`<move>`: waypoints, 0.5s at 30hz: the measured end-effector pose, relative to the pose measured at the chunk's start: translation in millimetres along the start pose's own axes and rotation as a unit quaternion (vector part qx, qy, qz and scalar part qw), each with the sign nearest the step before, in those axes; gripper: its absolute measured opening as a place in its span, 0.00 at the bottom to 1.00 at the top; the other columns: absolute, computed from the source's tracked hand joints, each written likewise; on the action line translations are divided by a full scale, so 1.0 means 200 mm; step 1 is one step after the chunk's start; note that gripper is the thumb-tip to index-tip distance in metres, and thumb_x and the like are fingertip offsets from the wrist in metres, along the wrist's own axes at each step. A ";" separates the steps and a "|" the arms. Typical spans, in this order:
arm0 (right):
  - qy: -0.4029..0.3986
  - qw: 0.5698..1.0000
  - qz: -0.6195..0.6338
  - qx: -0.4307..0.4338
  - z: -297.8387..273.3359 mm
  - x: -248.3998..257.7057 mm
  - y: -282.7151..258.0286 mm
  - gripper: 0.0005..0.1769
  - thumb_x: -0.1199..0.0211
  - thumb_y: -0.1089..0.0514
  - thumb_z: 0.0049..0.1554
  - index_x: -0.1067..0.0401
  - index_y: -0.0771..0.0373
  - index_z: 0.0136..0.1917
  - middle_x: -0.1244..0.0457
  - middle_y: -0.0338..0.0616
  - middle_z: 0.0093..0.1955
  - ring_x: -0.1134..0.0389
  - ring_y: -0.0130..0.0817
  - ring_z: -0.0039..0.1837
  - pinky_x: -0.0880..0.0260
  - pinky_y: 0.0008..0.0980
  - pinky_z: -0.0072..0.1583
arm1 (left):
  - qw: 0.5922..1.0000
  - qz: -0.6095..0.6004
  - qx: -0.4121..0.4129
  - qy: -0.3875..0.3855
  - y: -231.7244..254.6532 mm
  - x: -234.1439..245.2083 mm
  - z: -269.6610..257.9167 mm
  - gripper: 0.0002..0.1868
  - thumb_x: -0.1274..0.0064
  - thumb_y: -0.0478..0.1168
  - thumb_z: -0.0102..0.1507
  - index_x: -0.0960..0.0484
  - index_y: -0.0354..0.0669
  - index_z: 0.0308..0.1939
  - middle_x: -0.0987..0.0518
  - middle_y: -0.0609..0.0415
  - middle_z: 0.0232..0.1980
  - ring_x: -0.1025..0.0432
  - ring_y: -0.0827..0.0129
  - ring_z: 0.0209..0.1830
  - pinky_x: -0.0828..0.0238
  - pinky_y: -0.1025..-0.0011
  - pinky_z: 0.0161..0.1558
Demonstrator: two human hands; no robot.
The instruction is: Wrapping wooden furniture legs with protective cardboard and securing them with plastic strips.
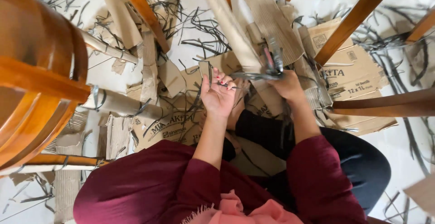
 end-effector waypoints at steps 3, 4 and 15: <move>-0.039 0.976 0.211 -0.027 -0.27 0.11 -0.35 0.22 0.27 0.56 0.52 0.25 0.72 0.55 0.32 0.54 0.49 0.32 0.47 0.55 0.29 0.47 0.57 | 1.000 0.008 -0.006 -0.018 0.03 -0.10 -0.09 0.22 0.56 0.57 0.71 0.21 0.46 0.55 0.31 0.61 0.39 0.39 0.73 0.37 0.43 0.72 0.38; -0.039 0.977 0.208 -0.019 -0.39 0.15 -0.51 0.22 0.27 0.56 0.52 0.25 0.72 0.55 0.32 0.54 0.49 0.32 0.47 0.55 0.29 0.47 0.57 | 1.000 0.004 -0.008 -0.025 0.03 -0.14 -0.13 0.22 0.56 0.57 0.71 0.21 0.46 0.55 0.31 0.61 0.39 0.39 0.73 0.37 0.43 0.72 0.38; -0.083 0.960 0.260 0.061 -0.67 -0.40 -0.52 0.41 0.20 0.47 0.51 0.31 0.78 0.65 0.34 0.65 0.62 0.32 0.51 0.62 0.27 0.52 0.56 | 0.974 0.168 -0.149 -0.005 0.26 -0.46 -0.51 0.17 0.55 0.55 0.71 0.24 0.50 0.54 0.34 0.65 0.36 0.39 0.80 0.35 0.43 0.80 0.37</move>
Point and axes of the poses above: each hand's wrist, its own z-axis towards the middle knuckle, its own x-axis out of the back of the hand, y = z × x, the point moved 4 cm from there along z, towards the middle knuckle
